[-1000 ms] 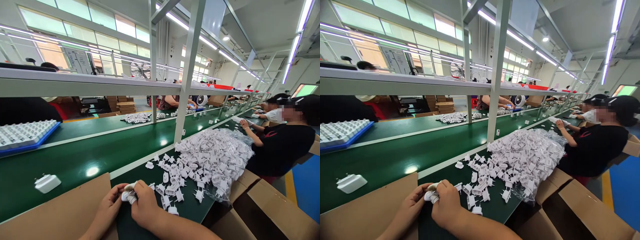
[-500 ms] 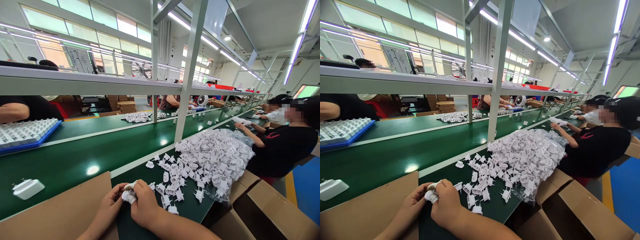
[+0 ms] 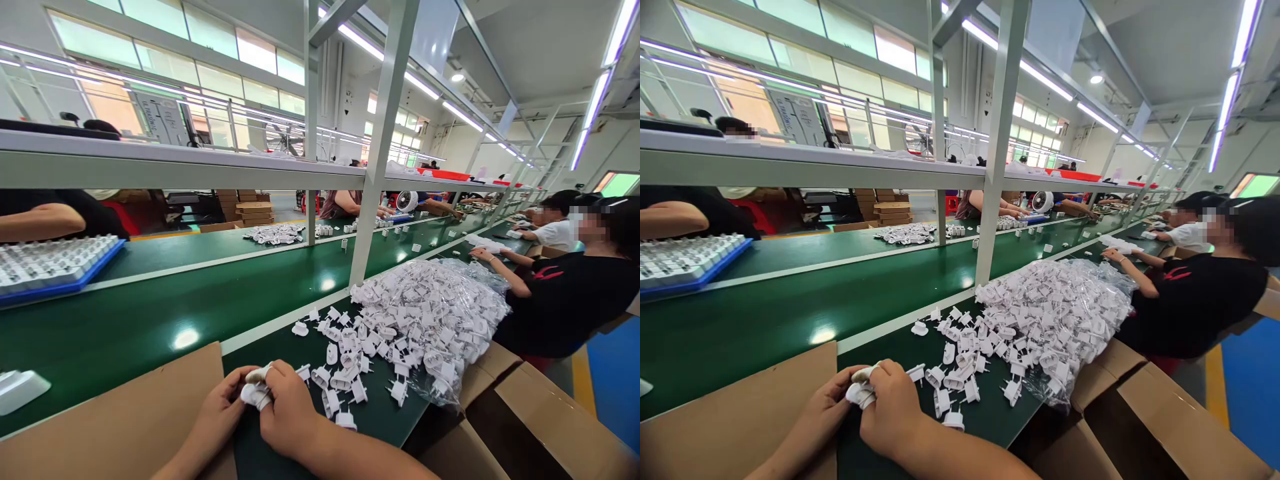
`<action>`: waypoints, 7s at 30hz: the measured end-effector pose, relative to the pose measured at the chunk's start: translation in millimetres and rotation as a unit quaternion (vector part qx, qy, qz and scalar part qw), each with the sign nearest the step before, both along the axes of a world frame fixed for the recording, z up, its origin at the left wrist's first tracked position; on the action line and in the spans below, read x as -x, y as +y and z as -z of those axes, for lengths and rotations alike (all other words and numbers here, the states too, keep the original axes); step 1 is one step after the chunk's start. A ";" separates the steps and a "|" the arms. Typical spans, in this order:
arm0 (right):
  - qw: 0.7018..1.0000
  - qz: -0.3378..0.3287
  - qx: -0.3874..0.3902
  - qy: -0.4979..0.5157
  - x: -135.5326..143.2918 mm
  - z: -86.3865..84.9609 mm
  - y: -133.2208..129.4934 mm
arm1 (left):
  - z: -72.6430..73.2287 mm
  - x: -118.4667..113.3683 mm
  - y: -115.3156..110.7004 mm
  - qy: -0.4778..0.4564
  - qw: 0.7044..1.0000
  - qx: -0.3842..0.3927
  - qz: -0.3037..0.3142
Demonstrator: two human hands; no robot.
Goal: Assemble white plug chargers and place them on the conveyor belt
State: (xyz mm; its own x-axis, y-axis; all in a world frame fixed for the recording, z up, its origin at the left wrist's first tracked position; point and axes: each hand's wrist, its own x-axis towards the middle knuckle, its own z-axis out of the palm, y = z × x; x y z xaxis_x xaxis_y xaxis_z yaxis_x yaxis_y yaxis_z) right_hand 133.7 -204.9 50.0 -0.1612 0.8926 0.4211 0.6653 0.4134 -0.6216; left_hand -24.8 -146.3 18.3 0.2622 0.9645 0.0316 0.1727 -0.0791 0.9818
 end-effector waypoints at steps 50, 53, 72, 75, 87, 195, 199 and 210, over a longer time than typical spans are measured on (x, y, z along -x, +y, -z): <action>0.998 -0.005 0.017 -0.057 1.5 7.0 0.7 | 6.8 7.7 4.9 0.035 0.999 -0.034 0.012; 0.998 -0.008 0.017 -0.053 1.1 6.1 0.7 | 6.2 7.3 5.0 0.029 0.999 -0.025 0.009; 0.998 -0.036 0.032 0.030 -0.8 3.7 2.0 | -5.9 -2.7 -2.7 -0.013 1.000 -0.003 0.012; 0.998 -0.045 0.019 0.042 -1.0 2.8 2.3 | -0.9 -3.4 0.0 -0.027 1.000 0.006 0.001; 0.968 -0.140 0.147 -0.150 -0.8 -12.0 -13.3 | -22.6 -9.0 90.8 0.274 0.947 -0.170 0.014; 0.952 0.046 0.103 -0.286 -31.1 -6.4 16.1 | -25.5 26.3 134.7 0.256 0.951 -0.080 -0.151; 0.974 0.014 0.093 -0.205 -26.5 -10.7 14.0 | -18.5 13.5 176.6 0.275 0.939 -0.078 -0.190; 0.981 -0.040 0.144 -0.127 -8.9 -8.8 -1.5 | -8.6 -10.0 169.6 0.267 0.852 -0.235 -0.385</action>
State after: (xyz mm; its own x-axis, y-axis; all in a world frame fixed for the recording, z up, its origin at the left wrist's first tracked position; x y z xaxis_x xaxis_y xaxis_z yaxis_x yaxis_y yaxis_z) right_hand 142.6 -206.4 58.8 -0.3023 0.9489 0.0907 0.7862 0.3020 -0.5391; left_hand -14.8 23.3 26.9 -0.3441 0.7704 0.5368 0.7629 -0.1039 0.6381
